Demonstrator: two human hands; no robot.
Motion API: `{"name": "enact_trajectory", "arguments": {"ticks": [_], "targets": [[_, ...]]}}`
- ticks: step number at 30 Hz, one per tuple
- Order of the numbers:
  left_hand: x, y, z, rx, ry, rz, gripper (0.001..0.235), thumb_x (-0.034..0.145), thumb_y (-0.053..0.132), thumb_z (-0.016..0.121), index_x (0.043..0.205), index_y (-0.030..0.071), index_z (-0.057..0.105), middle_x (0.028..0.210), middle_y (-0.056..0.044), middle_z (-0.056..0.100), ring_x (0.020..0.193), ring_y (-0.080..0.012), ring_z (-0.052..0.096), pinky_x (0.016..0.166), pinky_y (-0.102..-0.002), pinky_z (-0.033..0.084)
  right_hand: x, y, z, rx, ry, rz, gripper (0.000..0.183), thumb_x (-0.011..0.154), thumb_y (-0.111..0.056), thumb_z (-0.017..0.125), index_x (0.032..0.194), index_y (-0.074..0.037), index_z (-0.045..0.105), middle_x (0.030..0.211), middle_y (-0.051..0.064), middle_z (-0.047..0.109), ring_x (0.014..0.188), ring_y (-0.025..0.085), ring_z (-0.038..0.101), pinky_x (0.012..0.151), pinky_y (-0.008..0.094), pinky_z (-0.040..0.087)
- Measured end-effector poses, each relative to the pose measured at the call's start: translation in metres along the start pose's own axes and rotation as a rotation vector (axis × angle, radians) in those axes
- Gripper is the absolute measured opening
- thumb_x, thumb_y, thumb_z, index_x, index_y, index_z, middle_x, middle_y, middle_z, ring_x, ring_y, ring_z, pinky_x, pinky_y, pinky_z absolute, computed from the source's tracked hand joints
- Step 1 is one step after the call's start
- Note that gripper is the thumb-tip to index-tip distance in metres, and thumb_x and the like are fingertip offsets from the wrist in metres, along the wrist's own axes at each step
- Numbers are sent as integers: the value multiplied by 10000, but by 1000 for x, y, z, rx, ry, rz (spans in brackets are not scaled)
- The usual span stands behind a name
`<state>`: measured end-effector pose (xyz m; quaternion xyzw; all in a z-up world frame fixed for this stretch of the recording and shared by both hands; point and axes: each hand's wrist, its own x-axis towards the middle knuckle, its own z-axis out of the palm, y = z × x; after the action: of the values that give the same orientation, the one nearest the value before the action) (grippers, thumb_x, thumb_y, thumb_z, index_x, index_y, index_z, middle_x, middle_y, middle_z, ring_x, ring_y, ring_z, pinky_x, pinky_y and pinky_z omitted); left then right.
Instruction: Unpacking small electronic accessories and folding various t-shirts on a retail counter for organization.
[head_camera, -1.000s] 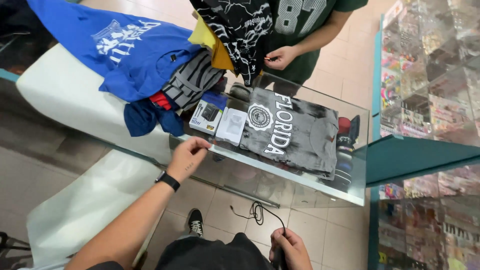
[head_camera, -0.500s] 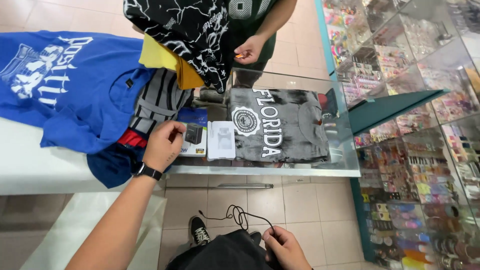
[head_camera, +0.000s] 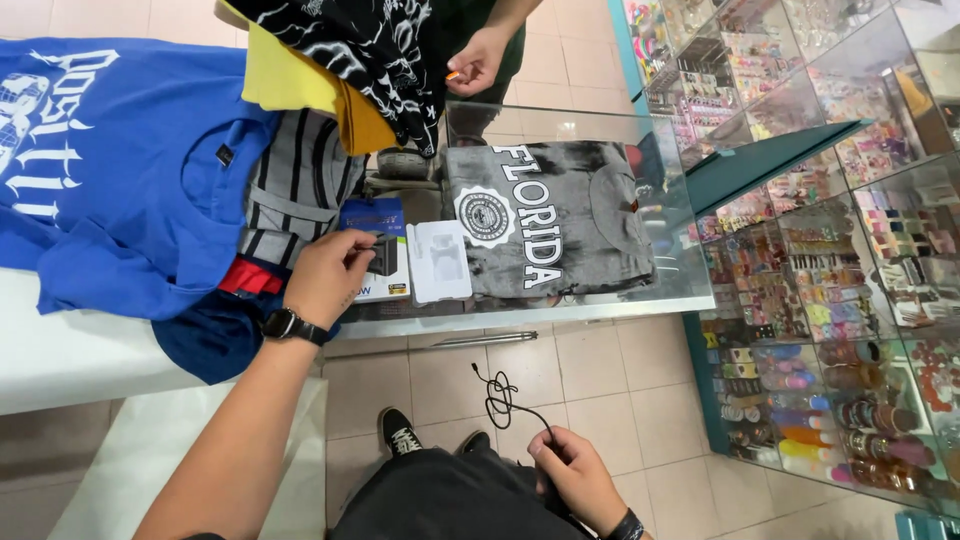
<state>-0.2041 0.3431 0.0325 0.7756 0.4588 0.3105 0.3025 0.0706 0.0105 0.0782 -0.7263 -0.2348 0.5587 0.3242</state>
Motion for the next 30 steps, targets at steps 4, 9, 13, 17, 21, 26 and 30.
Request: {"name": "enact_trajectory", "arguments": {"ticks": [4, 9, 13, 17, 21, 26, 30], "targets": [[-5, 15, -9, 28, 30, 8, 214, 969, 99, 582, 1133, 69, 716, 1119, -112, 745, 1000, -308, 702, 859, -423, 555, -1, -15, 2, -17, 32, 2, 239, 1002, -187, 571, 875, -11, 669, 661, 111, 616, 502, 214, 649, 484, 299, 470], [-36, 110, -30, -81, -187, -243, 204, 986, 252, 615, 989, 114, 764, 959, -36, 789, 872, -183, 729, 781, -347, 589, -3, -32, 1, 169, 34, -116, 324, 1020, -180, 454, 887, 44, 646, 739, 151, 606, 532, 269, 662, 521, 334, 515], [-83, 157, 14, -526, -845, -383, 328, 975, 388, 565, 1035, 134, 764, 979, -1, 799, 853, -106, 739, 804, -254, 586, -6, -50, 12, 103, -8, -304, 321, 1025, -218, 446, 954, 6, 665, 768, 146, 652, 627, 222, 683, 540, 319, 546], [-120, 175, 67, -876, -712, -571, 247, 997, 253, 542, 1056, 81, 708, 1344, 32, 704, 924, -99, 671, 841, -255, 554, -11, -75, 23, -350, -138, -725, 280, 1043, -219, 485, 868, -63, 637, 851, 57, 648, 796, 206, 618, 785, 327, 496], [-121, 182, 71, -1312, -473, -737, 251, 975, -2, 482, 1103, -7, 698, 1053, -154, 705, 984, -222, 665, 837, -303, 546, -3, -54, 15, -291, -242, -540, 279, 1017, -226, 511, 1059, -58, 730, 1029, 56, 738, 977, 181, 693, 918, 322, 534], [-113, 190, 64, -1587, -433, -613, 314, 1083, 224, 389, 1068, -2, 607, 780, -106, 564, 853, -285, 639, 865, -381, 526, 6, -45, 2, -74, -411, -315, 298, 1005, -280, 593, 1040, -13, 719, 863, 83, 767, 840, 150, 697, 816, 298, 560], [-117, 223, 82, -1525, -428, -606, 371, 1092, 345, 385, 1048, 49, 605, 846, -112, 613, 789, -228, 610, 713, -327, 515, 26, -20, -19, -103, -436, -421, 279, 991, -262, 619, 1128, -50, 740, 995, 53, 785, 949, 146, 716, 918, 316, 560]]}}
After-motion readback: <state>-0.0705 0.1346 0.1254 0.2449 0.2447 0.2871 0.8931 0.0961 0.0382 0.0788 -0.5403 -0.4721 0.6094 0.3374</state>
